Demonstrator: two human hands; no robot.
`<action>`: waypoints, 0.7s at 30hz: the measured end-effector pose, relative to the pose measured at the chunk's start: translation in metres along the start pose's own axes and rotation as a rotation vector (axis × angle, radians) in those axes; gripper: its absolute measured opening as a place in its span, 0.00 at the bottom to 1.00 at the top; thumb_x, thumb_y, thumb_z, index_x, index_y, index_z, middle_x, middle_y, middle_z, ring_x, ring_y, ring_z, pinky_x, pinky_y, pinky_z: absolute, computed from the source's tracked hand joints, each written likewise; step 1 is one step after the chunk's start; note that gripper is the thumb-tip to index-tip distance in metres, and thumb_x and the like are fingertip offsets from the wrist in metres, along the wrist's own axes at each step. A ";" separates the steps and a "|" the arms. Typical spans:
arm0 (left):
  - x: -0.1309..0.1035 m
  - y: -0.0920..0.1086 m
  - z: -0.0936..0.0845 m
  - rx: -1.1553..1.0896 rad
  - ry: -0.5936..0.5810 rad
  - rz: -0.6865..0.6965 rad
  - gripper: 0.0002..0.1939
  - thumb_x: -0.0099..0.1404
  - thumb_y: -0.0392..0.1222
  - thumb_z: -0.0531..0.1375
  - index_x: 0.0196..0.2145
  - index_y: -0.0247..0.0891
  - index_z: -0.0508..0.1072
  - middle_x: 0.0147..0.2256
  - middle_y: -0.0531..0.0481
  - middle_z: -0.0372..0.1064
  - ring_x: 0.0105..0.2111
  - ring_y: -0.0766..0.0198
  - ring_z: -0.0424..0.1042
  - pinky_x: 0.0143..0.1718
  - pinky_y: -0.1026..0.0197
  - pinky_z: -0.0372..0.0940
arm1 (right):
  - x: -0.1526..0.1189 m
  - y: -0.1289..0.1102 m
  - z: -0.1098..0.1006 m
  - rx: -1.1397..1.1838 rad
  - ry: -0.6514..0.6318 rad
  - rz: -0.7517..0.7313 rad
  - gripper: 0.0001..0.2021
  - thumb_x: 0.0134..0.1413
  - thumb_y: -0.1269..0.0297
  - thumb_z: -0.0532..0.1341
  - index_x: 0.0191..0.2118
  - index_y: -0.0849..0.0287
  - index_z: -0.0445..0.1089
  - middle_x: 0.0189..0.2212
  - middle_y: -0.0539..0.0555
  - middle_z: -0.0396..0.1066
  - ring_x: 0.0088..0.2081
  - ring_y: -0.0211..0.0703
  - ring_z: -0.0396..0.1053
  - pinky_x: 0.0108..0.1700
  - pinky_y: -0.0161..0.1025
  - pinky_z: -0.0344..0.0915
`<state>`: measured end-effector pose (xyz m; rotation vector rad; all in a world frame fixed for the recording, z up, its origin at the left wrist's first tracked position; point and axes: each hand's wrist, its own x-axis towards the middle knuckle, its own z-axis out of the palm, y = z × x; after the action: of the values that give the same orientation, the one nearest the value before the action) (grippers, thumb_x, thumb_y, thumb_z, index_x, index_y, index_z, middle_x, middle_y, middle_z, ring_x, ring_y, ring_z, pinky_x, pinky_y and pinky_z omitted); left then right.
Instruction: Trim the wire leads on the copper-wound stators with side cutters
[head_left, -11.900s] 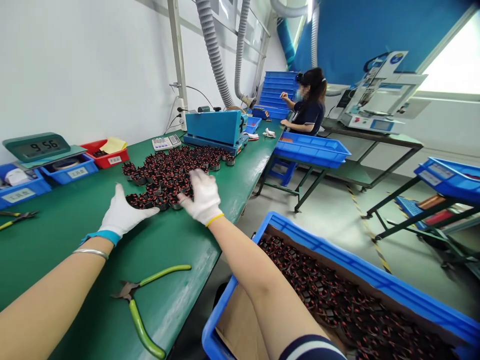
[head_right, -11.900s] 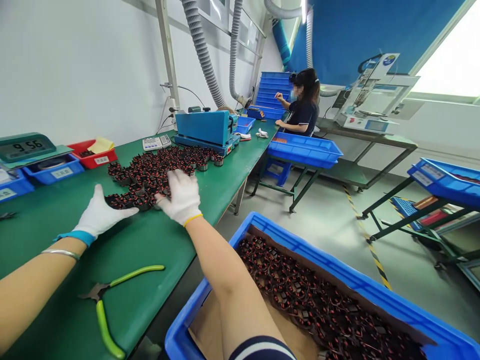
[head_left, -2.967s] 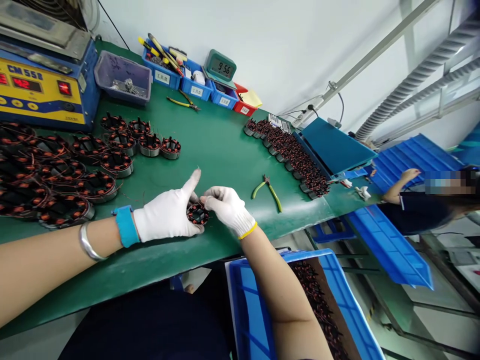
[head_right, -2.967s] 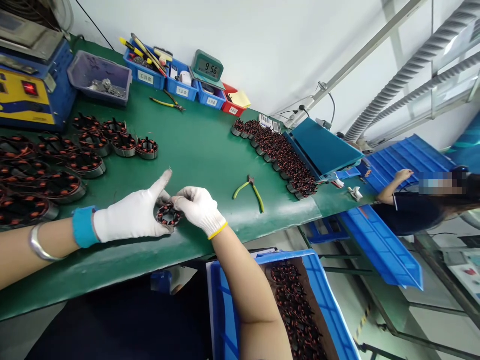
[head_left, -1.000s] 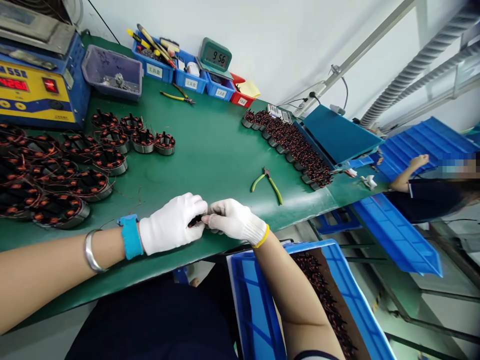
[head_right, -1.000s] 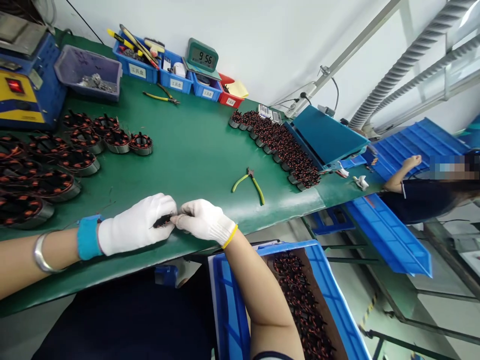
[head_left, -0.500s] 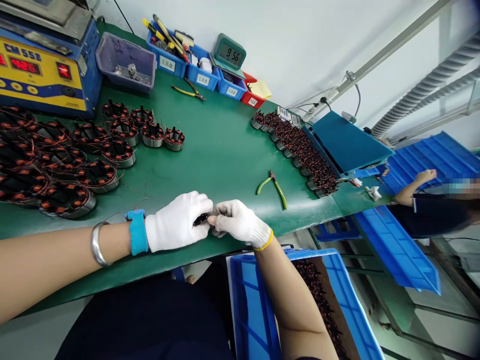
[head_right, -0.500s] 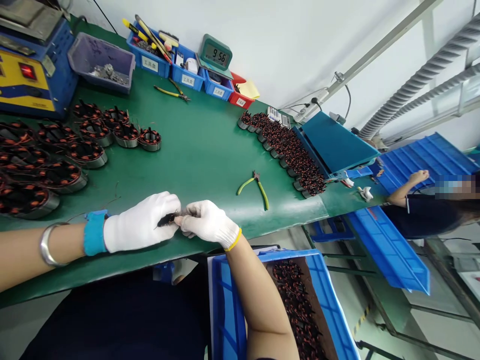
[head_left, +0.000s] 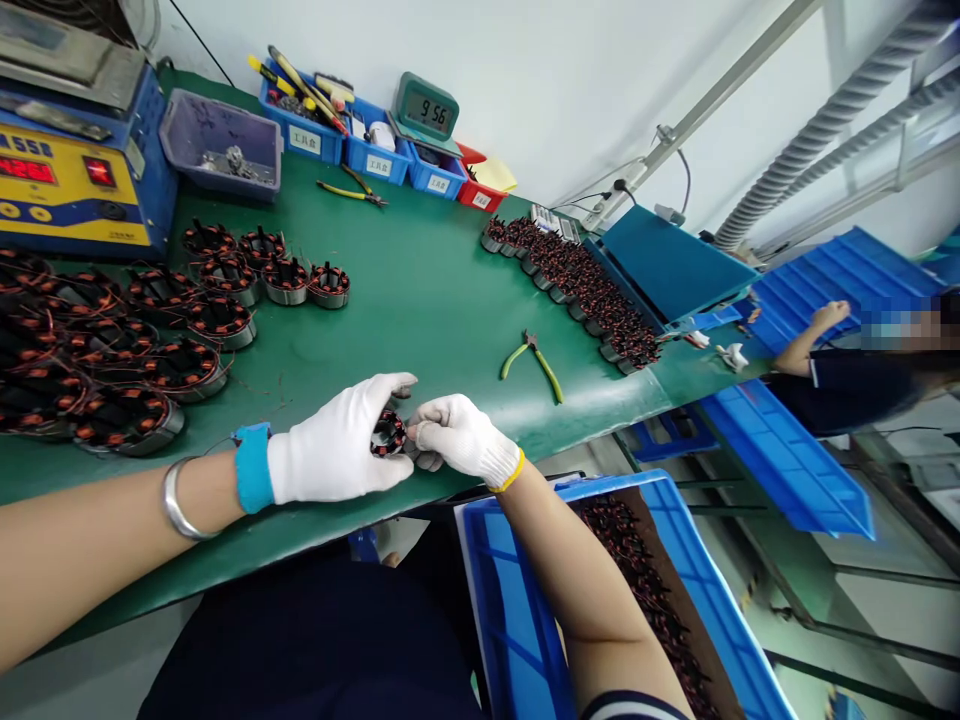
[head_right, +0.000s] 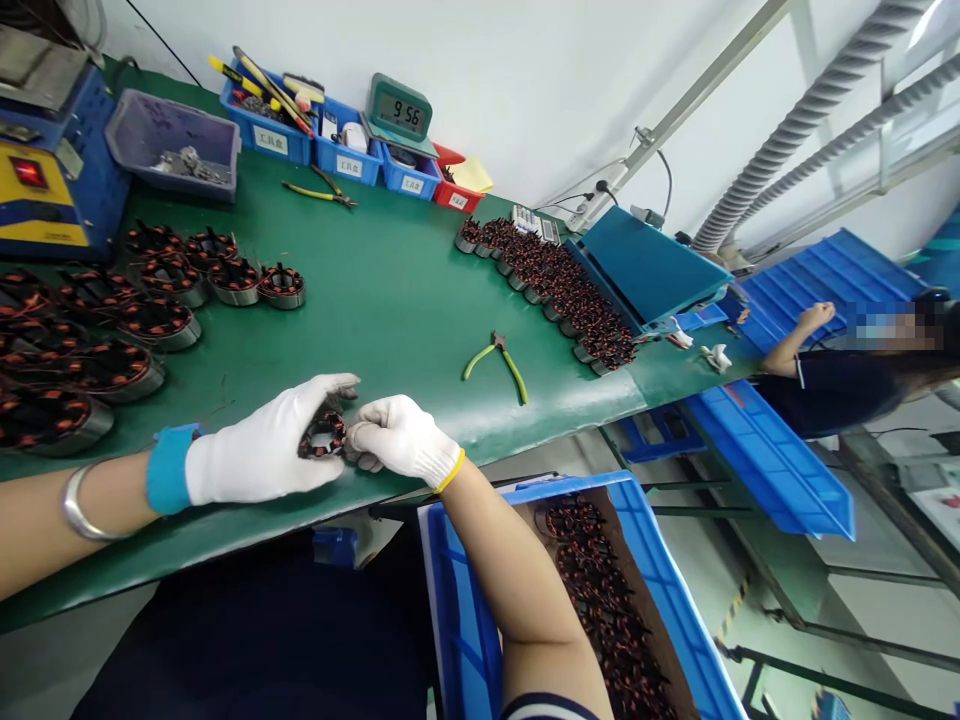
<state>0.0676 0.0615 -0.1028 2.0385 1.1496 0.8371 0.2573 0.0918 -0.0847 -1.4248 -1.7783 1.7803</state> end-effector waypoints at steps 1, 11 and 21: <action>0.000 0.000 -0.003 -0.057 0.025 -0.011 0.37 0.52 0.45 0.61 0.58 0.37 0.54 0.55 0.41 0.60 0.51 0.52 0.65 0.51 0.51 0.63 | -0.003 0.002 0.002 0.012 0.040 -0.022 0.07 0.46 0.64 0.60 0.26 0.62 0.70 0.21 0.50 0.71 0.20 0.34 0.68 0.23 0.29 0.66; 0.001 0.026 -0.028 -0.563 -0.432 -0.501 0.25 0.63 0.58 0.54 0.50 0.38 0.62 0.22 0.53 0.67 0.18 0.65 0.65 0.15 0.65 0.58 | -0.034 0.006 0.006 0.193 0.162 -0.237 0.10 0.48 0.61 0.60 0.24 0.62 0.69 0.20 0.50 0.70 0.19 0.32 0.65 0.21 0.29 0.62; -0.017 0.018 -0.021 0.104 -0.026 0.598 0.09 0.57 0.37 0.61 0.38 0.42 0.70 0.62 0.42 0.53 0.57 0.47 0.61 0.54 0.42 0.63 | -0.030 0.017 0.002 0.484 0.136 -0.251 0.08 0.43 0.62 0.62 0.23 0.63 0.69 0.15 0.49 0.67 0.13 0.32 0.59 0.14 0.29 0.56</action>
<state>0.0527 0.0433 -0.0798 2.5162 0.5692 1.0367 0.2785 0.0647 -0.0864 -1.0485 -1.2742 1.7695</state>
